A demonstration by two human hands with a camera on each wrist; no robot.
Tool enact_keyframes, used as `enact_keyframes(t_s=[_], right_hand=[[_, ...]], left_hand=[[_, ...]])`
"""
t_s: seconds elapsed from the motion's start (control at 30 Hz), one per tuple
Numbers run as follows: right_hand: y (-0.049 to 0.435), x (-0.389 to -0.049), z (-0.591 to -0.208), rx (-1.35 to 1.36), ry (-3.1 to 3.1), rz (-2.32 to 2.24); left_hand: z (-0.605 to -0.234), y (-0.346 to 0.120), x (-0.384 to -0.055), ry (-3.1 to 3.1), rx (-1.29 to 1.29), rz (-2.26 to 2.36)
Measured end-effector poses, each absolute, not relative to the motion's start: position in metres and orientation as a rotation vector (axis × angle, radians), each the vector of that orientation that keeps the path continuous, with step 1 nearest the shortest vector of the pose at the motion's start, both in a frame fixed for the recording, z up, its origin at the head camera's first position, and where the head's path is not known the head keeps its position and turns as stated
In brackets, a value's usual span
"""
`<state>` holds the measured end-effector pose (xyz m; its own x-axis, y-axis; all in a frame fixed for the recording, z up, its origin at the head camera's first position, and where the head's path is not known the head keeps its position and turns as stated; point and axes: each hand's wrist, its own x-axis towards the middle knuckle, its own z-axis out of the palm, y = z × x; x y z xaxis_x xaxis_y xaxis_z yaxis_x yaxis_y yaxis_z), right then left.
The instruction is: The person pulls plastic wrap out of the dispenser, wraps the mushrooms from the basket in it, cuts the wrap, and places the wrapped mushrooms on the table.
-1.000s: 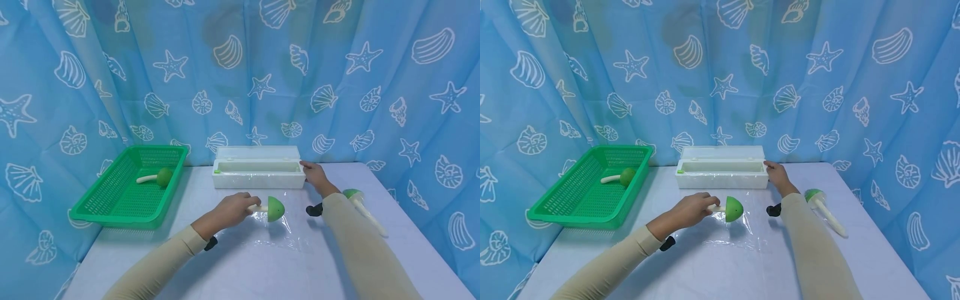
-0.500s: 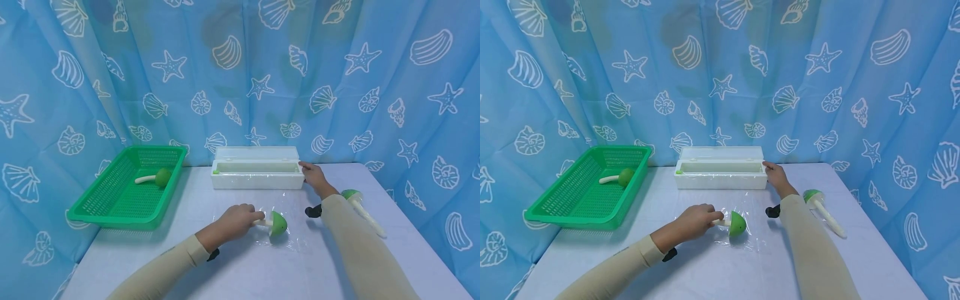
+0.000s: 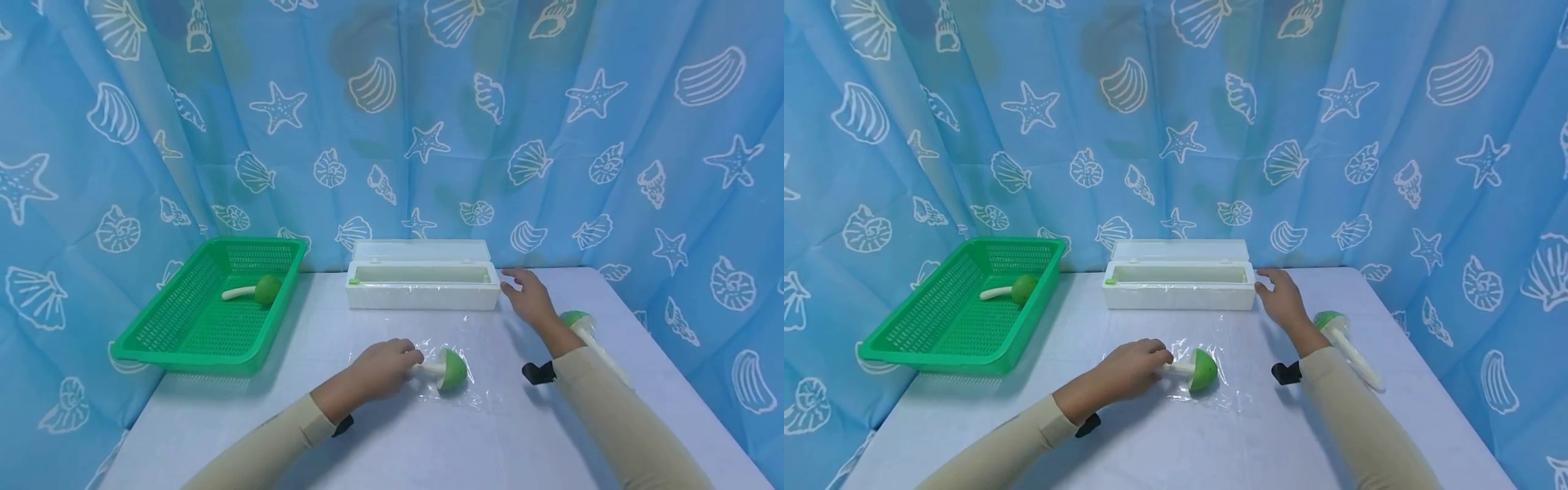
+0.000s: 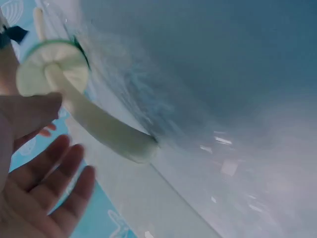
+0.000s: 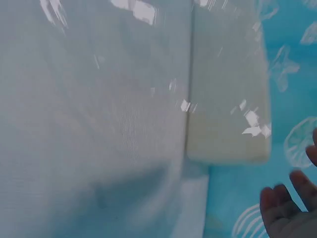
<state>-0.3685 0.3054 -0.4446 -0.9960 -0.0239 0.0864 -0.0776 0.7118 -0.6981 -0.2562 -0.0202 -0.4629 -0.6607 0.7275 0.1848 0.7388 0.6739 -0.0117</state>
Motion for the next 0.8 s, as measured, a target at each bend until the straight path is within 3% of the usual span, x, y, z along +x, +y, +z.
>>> enact_keyframes(t_s=[0.2, 0.37, 0.6, 0.8], right_hand=[[0.298, -0.294, -0.445, 0.356, -3.034, 1.249], [0.286, -0.244, -0.464, 0.75, -3.237, 1.003], [0.28, -0.225, -0.483, 1.077, -3.061, 0.504], [0.276, -0.224, -0.479, 0.945, -3.088, 0.52]], left_hand=[[-0.461, -0.055, -0.235, -2.817, -1.224, -0.114], [-0.469, -0.084, -0.229, -2.989, -1.209, -0.152], [-0.477, -0.092, -0.228, -2.91, -1.249, -0.163], [-0.469, -0.091, -0.228, -2.88, -1.242, -0.17]])
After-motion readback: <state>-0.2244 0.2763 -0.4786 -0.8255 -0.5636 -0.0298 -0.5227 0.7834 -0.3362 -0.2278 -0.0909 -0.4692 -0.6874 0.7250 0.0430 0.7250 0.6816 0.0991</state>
